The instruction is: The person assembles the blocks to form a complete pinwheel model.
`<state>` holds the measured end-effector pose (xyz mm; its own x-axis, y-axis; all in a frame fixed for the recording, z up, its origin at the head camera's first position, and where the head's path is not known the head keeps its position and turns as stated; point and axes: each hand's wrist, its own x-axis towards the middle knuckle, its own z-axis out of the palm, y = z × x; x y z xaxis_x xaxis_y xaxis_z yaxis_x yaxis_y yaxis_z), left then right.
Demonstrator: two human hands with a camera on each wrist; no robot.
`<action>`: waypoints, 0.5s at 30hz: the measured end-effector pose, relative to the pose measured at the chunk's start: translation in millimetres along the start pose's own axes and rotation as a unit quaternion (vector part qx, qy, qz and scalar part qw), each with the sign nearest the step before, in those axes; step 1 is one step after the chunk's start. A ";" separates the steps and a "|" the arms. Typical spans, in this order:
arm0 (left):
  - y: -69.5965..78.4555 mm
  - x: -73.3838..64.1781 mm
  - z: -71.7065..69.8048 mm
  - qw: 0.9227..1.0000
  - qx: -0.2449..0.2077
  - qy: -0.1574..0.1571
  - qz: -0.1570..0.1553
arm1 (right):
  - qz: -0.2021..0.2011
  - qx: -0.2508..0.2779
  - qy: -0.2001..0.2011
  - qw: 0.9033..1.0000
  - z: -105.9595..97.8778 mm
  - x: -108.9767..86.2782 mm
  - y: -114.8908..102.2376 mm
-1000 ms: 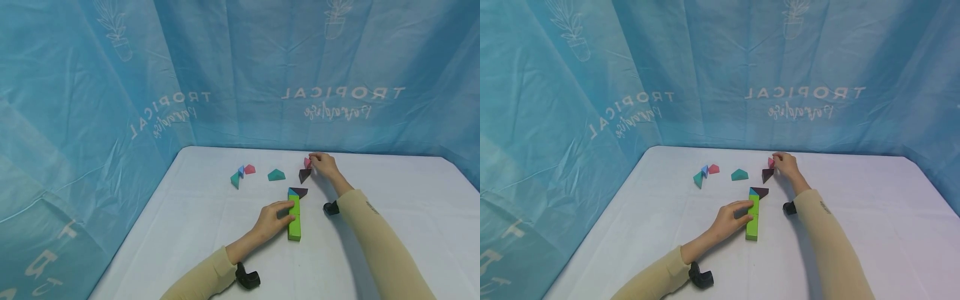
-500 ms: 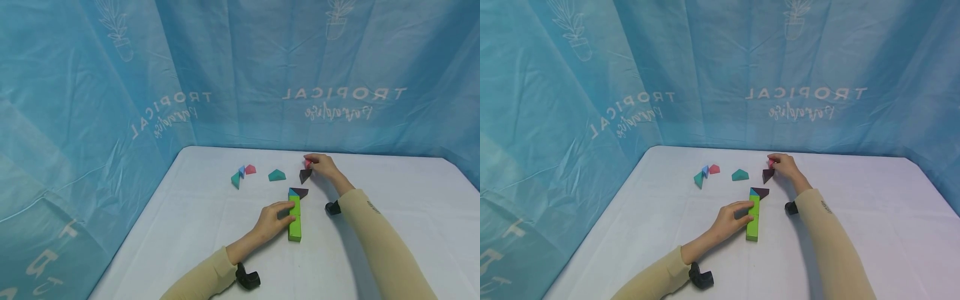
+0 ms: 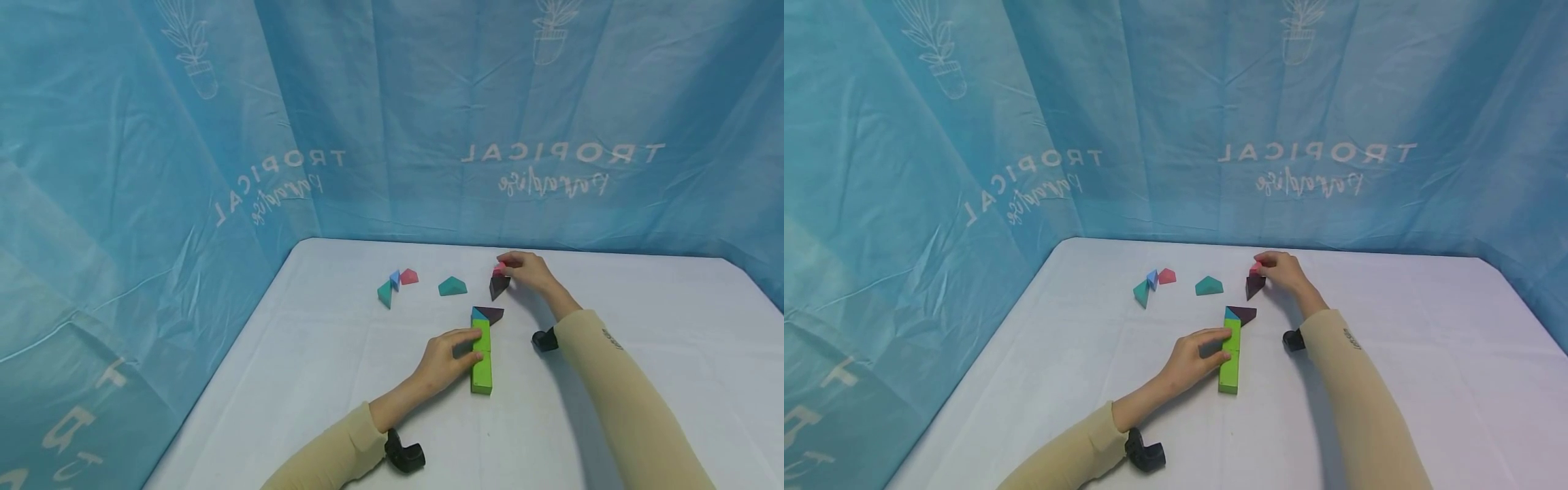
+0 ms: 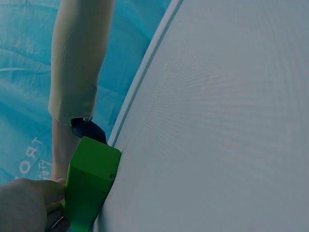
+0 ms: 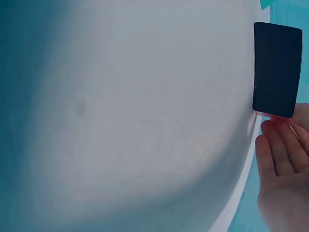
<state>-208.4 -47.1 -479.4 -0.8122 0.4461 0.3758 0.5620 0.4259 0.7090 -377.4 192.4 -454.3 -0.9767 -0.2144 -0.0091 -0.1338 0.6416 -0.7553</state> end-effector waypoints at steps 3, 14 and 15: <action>0.4 -0.6 -0.5 1.000 0.000 -0.001 -0.001 | 0.003 0.017 0.025 1.000 -0.5 -2.4 -1.0; -0.4 -1.2 -0.2 1.000 0.001 0.000 0.002 | 0.013 0.149 0.079 0.986 -2.6 -23.3 -35.7; -0.4 -0.7 -0.1 1.000 0.000 0.000 0.002 | 0.012 0.150 0.077 0.986 -1.4 -26.7 -39.9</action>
<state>-208.0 -47.6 -479.9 -0.8103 0.4477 0.3780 0.5646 0.4242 0.7080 -346.2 173.6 -423.0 -0.9960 -0.0729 0.0524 -0.0770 0.3934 -0.9161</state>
